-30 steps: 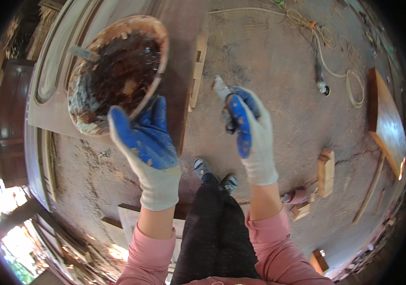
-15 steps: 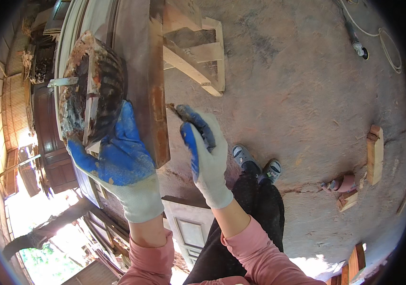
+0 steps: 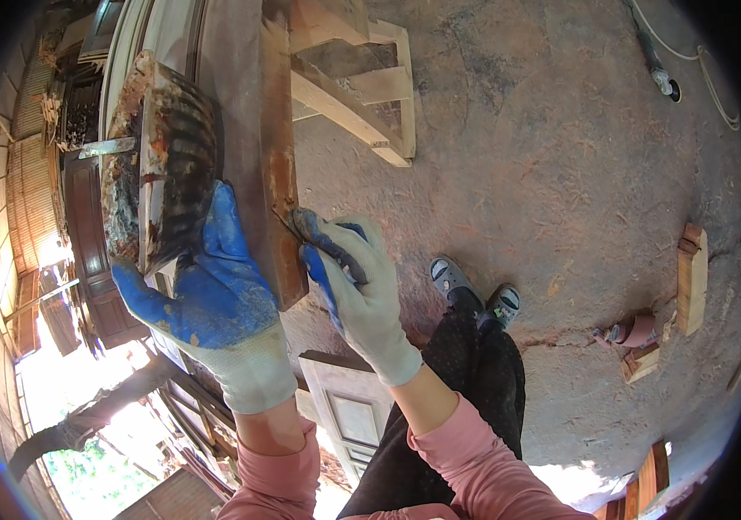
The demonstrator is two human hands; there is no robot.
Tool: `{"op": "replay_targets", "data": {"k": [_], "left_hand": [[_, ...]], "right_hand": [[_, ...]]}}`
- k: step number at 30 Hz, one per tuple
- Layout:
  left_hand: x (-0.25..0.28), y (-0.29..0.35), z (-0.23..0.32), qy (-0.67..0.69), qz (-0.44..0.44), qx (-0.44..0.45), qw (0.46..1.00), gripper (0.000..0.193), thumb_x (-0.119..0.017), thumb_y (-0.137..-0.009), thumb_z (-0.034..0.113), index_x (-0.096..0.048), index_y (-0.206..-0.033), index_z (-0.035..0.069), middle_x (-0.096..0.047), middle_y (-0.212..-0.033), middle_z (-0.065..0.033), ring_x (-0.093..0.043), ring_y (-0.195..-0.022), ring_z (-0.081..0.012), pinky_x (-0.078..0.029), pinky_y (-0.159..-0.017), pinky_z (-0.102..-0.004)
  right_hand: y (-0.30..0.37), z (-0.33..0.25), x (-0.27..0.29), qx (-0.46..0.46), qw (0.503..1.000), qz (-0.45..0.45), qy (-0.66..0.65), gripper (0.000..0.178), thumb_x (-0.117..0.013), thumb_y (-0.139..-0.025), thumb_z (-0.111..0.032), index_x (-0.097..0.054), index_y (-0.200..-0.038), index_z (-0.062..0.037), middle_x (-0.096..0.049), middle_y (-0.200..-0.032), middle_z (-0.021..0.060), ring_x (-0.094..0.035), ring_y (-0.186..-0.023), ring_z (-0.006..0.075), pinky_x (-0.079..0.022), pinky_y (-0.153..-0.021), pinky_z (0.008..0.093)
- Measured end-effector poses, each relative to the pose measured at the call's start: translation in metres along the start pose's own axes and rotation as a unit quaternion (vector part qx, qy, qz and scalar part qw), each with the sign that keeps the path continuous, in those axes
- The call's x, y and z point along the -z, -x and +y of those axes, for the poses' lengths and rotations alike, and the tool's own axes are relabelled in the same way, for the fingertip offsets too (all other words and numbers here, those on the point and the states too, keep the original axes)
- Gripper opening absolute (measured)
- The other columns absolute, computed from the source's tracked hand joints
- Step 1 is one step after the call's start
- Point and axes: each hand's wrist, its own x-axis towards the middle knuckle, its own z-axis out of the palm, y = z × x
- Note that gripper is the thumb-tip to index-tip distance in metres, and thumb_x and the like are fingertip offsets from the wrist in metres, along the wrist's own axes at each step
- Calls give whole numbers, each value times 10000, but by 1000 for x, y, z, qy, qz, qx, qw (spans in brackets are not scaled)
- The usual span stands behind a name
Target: The person scoops wood filler from a bucket and applies it to a wooden door using a putty knife, smoothing the surface. Another person uses a power sander on the same door in the background.
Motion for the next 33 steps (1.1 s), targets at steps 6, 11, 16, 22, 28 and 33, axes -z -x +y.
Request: {"op": "replay_targets", "data": {"k": [6, 11, 16, 22, 28, 33], "left_hand": [[5, -3, 6, 105, -29, 70, 992, 768, -663, -956, 422, -358, -1510, -15, -440, -1484, -263, -485, -1372, -391, -462, -1144, -545], [8, -5, 7, 131, -28, 82, 988, 757, -650, -965, 416, -360, -1512, -19, -447, -1482, -264, -478, -1381, -388, -464, -1139, -552], [8, -4, 7, 141, -26, 89, 986, 731, -638, -971, 409, -383, -1503, -23, -446, -1493, -262, -483, -1376, -390, -459, -1140, -560], [1, -1, 4, 64, -11, 39, 997, 713, -609, -981, 420, -388, -1504, -11, -449, -1497, -243, -488, -1372, -376, -444, -1154, -558], [-2, -2, 5, 42, -28, 36, 998, 716, -604, -980, 423, -379, -1509, -4, -447, -1490, -241, -480, -1379, -367, -452, -1154, -541], [0, -2, 6, 65, -20, 52, 996, 721, -604, -986, 420, -364, -1508, -15, -448, -1483, -246, -481, -1378, -364, -453, -1157, -523]], "right_hand": [[1, -8, 10, -49, 994, 7, -93, 311, -619, -974, 38, -634, -1285, 24, -579, -1152, 76, -584, -964, 111, -469, -855, 222], [-1, -10, 8, -92, 985, 63, -131, 280, -595, -1005, 15, -614, -1283, 36, -601, -1167, 57, -590, -975, 82, -474, -878, 205], [2, -15, -10, -114, 978, 89, -151, 255, -623, -988, 4, -635, -1240, 41, -629, -1099, 61, -589, -948, 93, -490, -843, 230], [3, -24, -3, 8, 994, 11, 108, 248, -683, -929, 8, -667, -1173, 47, -641, -1002, 94, -584, -825, 145, -473, -731, 270], [5, -30, 3, -148, 967, 78, -191, 225, -682, -929, -2, -670, -1151, 27, -635, -968, 98, -591, -805, 171, -466, -729, 261], [-10, -32, 4, -41, 997, 53, -39, 264, -640, -947, 34, -664, -1209, 20, -624, -1013, 85, -583, -830, 142, -467, -747, 236]]}}
